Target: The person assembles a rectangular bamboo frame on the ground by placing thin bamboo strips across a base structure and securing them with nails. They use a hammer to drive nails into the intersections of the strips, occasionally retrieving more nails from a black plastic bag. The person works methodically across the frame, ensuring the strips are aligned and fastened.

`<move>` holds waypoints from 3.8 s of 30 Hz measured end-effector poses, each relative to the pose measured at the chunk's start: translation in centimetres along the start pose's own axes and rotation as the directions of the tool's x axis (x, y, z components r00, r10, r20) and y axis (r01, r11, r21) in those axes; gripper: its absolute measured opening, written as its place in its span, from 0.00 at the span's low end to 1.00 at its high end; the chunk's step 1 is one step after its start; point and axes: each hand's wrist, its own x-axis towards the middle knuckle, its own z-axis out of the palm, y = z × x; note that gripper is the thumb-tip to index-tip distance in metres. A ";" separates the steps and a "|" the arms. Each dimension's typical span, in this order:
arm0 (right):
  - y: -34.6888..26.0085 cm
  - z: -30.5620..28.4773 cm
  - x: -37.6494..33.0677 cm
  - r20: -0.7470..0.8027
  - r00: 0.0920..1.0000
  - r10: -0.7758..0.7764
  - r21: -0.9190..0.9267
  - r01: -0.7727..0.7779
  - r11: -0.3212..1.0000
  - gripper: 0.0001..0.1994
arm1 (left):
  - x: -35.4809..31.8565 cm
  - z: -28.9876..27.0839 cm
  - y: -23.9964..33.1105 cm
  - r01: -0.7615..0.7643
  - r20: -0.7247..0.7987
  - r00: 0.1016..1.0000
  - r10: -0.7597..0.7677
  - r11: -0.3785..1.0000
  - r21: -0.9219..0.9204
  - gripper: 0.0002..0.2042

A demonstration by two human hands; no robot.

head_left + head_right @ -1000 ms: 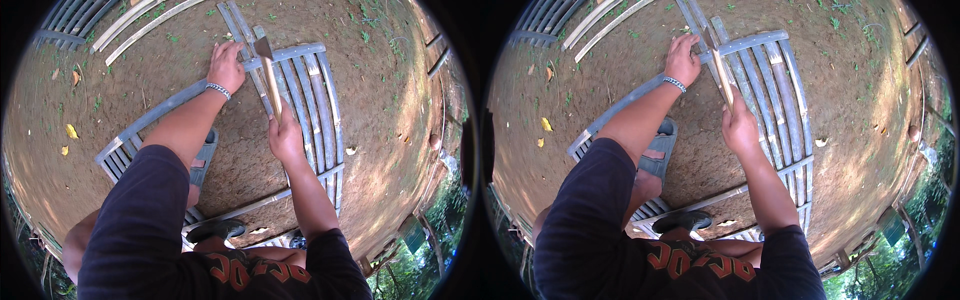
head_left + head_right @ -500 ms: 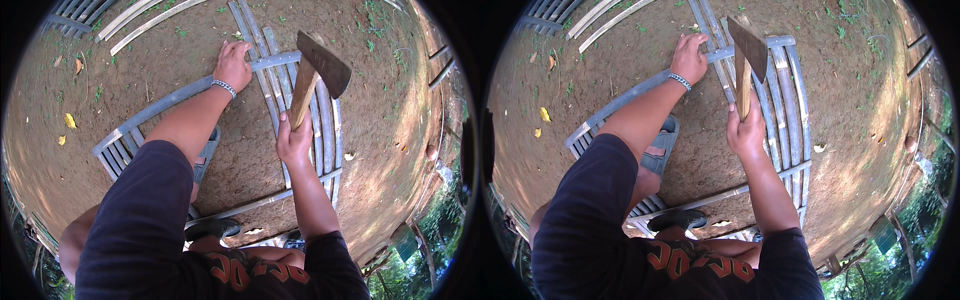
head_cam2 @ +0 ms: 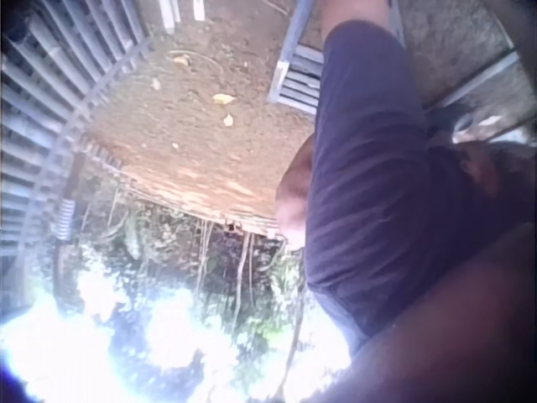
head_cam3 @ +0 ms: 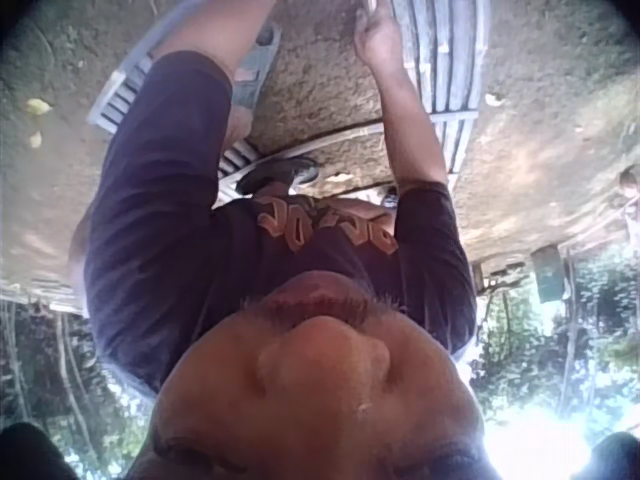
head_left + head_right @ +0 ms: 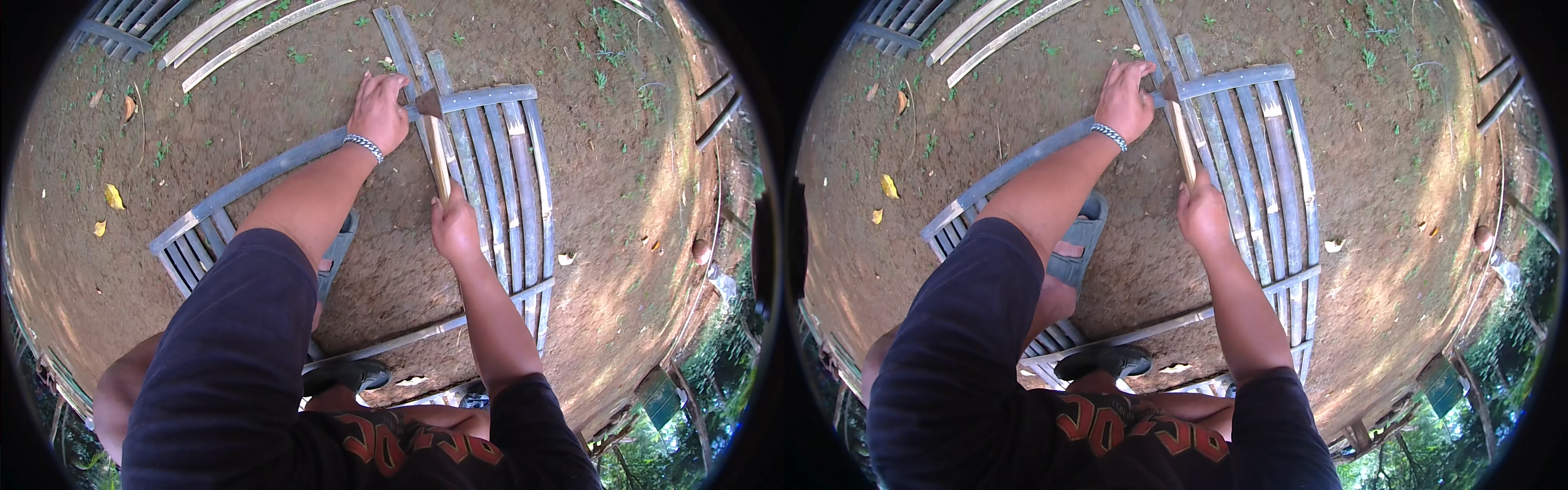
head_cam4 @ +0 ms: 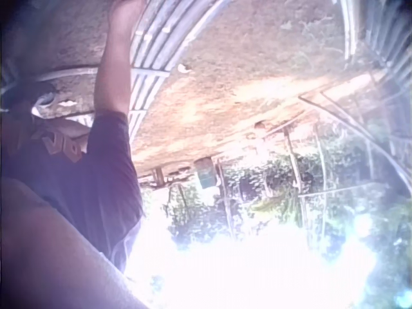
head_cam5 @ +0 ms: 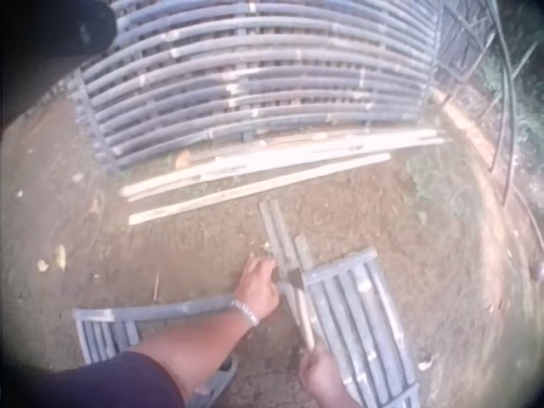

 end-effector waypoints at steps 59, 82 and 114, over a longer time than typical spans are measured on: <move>-6.6 -21.3 -62.3 0.547 0.018 0.837 -0.005 -1.000 0.024 0.12 | 0.1 -36.1 10.9 0.207 0.505 0.582 -0.637 0.717 0.666 0.28; -0.9 -20.3 -66.3 0.409 0.256 0.876 0.551 -0.834 -0.013 0.20 | -7.7 -23.8 43.4 -0.118 0.893 0.145 -0.425 0.889 0.442 0.31; 12.6 -20.7 -52.5 -0.223 0.331 0.917 0.747 -0.546 0.379 0.12 | -23.0 -36.4 25.0 0.367 0.739 0.084 -0.669 0.710 0.601 0.24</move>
